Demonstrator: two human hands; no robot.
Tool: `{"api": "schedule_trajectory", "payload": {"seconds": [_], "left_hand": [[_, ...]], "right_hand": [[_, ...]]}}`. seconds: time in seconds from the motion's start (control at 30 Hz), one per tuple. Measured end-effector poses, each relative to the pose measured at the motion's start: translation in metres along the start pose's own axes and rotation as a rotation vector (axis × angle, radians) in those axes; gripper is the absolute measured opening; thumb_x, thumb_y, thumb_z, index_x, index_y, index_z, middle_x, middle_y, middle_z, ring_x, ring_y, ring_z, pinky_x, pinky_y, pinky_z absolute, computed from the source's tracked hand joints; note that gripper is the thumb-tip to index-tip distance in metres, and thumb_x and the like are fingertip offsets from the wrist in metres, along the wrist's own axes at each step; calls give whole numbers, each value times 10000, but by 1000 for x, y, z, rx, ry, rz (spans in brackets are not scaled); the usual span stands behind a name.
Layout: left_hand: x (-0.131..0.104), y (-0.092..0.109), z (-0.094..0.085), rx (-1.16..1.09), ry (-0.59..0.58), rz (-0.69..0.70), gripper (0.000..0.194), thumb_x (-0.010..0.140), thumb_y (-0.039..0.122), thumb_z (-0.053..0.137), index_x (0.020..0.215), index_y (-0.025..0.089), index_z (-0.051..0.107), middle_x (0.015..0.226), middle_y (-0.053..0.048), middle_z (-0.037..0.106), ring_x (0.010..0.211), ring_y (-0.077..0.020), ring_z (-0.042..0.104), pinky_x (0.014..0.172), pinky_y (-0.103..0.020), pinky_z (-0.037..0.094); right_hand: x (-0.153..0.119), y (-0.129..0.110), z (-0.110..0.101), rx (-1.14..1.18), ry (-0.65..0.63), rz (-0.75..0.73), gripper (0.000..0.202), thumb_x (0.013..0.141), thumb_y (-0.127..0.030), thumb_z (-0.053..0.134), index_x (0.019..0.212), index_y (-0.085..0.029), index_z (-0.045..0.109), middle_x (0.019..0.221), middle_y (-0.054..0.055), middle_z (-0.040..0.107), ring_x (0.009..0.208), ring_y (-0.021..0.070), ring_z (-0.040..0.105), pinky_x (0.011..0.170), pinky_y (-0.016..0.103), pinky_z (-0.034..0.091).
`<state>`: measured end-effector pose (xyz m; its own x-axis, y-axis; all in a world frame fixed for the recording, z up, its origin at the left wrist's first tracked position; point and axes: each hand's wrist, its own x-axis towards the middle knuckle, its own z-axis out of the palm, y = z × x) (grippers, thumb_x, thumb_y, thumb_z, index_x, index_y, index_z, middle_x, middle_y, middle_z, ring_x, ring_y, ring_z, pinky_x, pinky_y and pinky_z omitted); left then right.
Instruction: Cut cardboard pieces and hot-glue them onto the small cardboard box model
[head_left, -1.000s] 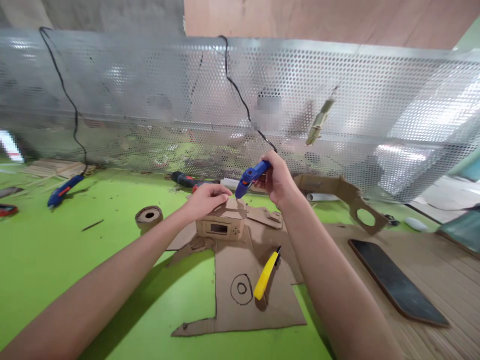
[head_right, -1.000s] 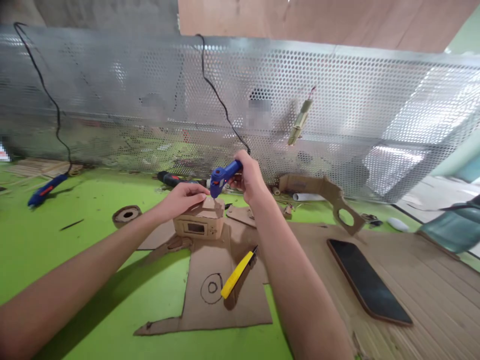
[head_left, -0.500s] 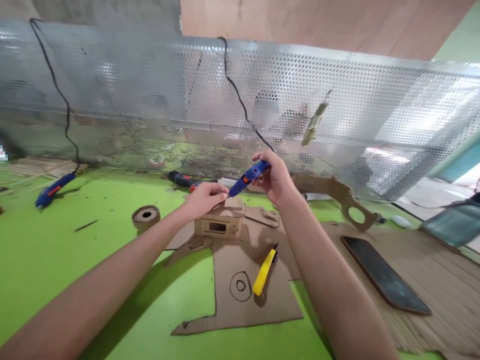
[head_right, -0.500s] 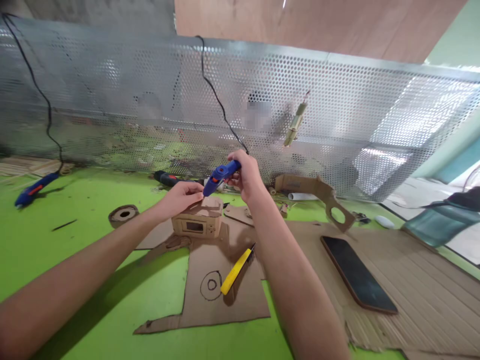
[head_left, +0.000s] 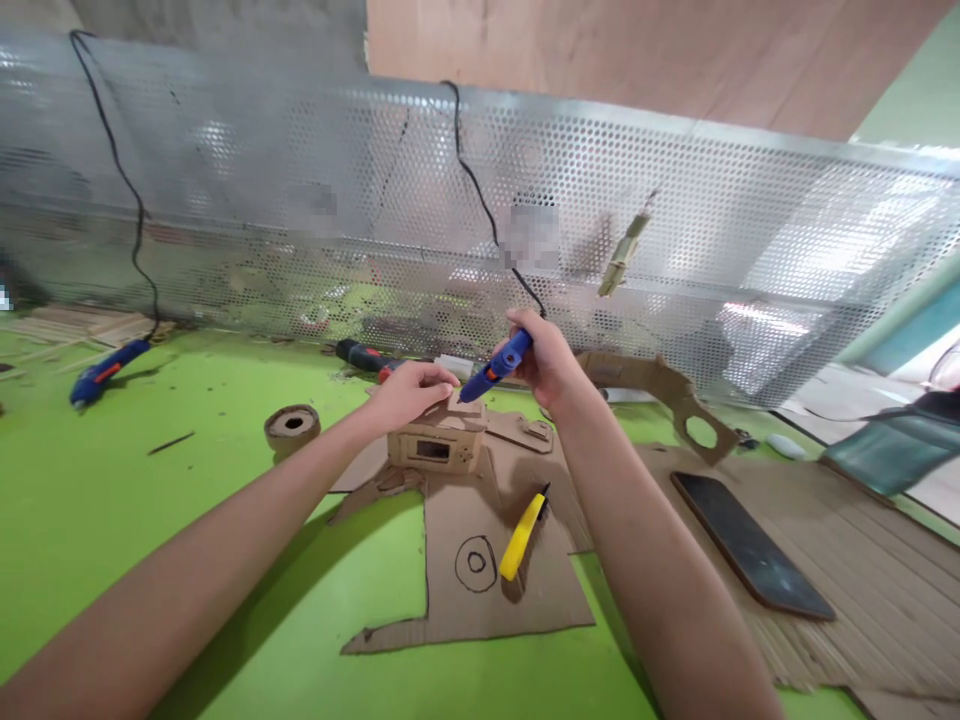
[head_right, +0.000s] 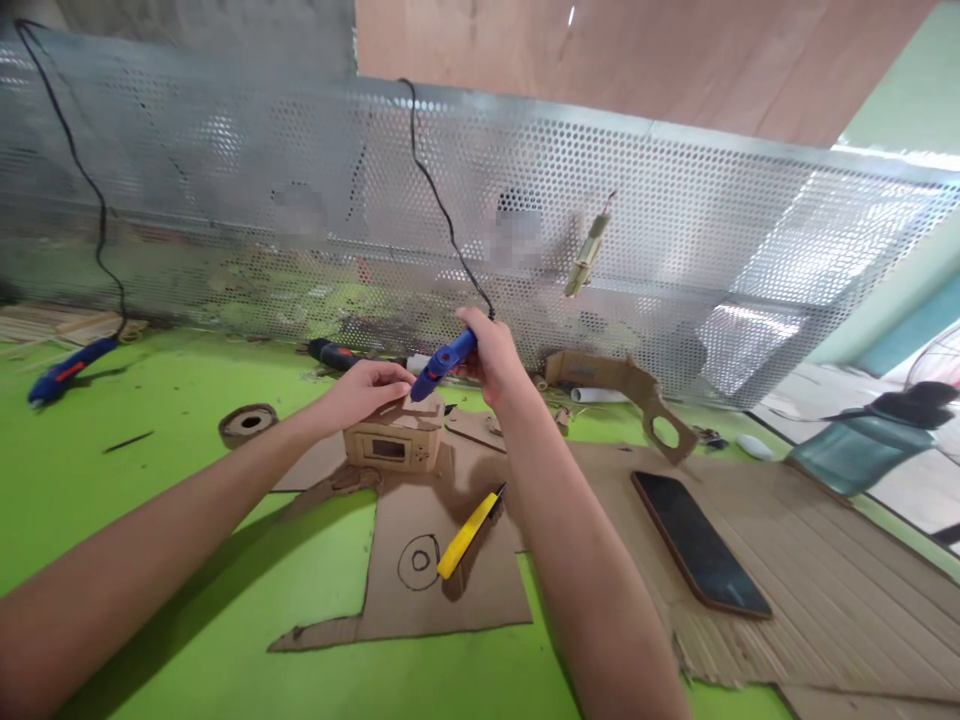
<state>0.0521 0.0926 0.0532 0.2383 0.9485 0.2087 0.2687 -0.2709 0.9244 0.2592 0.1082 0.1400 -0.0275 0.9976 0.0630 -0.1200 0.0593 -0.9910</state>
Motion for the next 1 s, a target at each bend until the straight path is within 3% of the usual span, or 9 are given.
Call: {"api": "schedule_trajectory", "payload": {"seconds": [0.27,0.8,1.0], "left_hand": [[0,-1,0,-15,-3,5,242,849,331,731,997,147,784,583,39,554,467,-89,408,471,-215,251],[0,0,-2,-20,-27,3,246,875,322,717,1031,142,774,593,40,547,472,-86,397,472,-217,249],[-2,4,-1,-20,-10,5,217,858,308,731,1000,150,773,598,32,569,488,-93,427,485,-214,280]], "right_hand": [[-1,2,-2,7,-20,-12,408,850,-520,772,718,-254,493,543,-16,633,439,129,575,421,231,485],[-2,3,1,44,54,-90,236,804,-234,684,669,-240,491,516,-63,472,430,106,475,391,221,435],[0,7,2,44,98,-134,248,796,-201,664,646,-241,470,522,-61,447,412,103,461,364,221,403]]}}
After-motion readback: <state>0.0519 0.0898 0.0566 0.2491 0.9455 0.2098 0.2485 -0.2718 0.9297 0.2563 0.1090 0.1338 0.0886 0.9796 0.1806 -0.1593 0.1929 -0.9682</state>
